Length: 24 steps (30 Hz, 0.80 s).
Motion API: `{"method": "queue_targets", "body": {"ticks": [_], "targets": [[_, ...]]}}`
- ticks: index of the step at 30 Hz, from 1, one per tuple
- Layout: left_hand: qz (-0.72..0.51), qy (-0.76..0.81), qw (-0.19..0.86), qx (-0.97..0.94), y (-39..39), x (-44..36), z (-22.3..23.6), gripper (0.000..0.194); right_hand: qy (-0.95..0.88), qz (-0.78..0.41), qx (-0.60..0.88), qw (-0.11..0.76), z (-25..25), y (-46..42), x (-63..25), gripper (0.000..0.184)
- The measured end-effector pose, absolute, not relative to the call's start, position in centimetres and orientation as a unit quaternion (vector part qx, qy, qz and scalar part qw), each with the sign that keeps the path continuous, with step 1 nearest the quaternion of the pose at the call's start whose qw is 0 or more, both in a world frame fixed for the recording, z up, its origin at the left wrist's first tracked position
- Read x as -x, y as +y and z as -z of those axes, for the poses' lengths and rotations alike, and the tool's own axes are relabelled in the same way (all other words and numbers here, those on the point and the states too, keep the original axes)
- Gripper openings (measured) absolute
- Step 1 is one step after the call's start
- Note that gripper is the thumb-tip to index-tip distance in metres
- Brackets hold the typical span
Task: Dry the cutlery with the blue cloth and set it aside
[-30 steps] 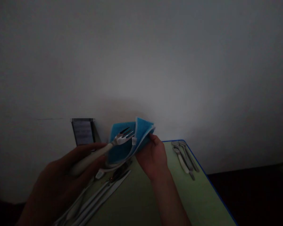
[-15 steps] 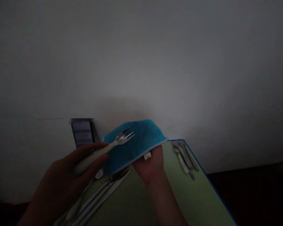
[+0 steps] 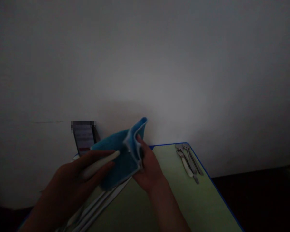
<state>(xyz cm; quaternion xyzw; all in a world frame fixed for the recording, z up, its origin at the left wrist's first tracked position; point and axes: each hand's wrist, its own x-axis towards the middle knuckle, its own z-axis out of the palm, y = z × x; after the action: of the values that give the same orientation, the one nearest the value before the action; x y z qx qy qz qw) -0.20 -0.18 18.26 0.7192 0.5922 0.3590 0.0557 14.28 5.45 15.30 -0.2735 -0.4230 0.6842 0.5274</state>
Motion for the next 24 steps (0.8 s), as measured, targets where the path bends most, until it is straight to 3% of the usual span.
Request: {"method": "queue_targets", "body": {"ticks": [3,9,18,24], "targets": [[-0.364,0.580,0.055,-0.727,-0.4,0.0,-18.3,0.023,-0.349,-0.762,0.221,0.498,-15.0,5.4,-13.5,0.025],[-0.363,0.561,0.042,-0.743,-0.4,-0.2,-18.3,0.021,-0.349,-0.734,0.239,0.532,-14.7,5.5,-13.1,0.024],[-0.358,0.557,0.023,-0.749,-0.4,0.2,-17.9,0.021,-0.445,-0.565,0.411,0.560,-14.3,5.2,-13.3,0.036],[-0.342,0.548,0.025,-0.763,-0.6,0.6,-18.2,0.022,-0.578,-0.476,0.444,0.491,-14.9,5.5,-15.0,0.043]]}}
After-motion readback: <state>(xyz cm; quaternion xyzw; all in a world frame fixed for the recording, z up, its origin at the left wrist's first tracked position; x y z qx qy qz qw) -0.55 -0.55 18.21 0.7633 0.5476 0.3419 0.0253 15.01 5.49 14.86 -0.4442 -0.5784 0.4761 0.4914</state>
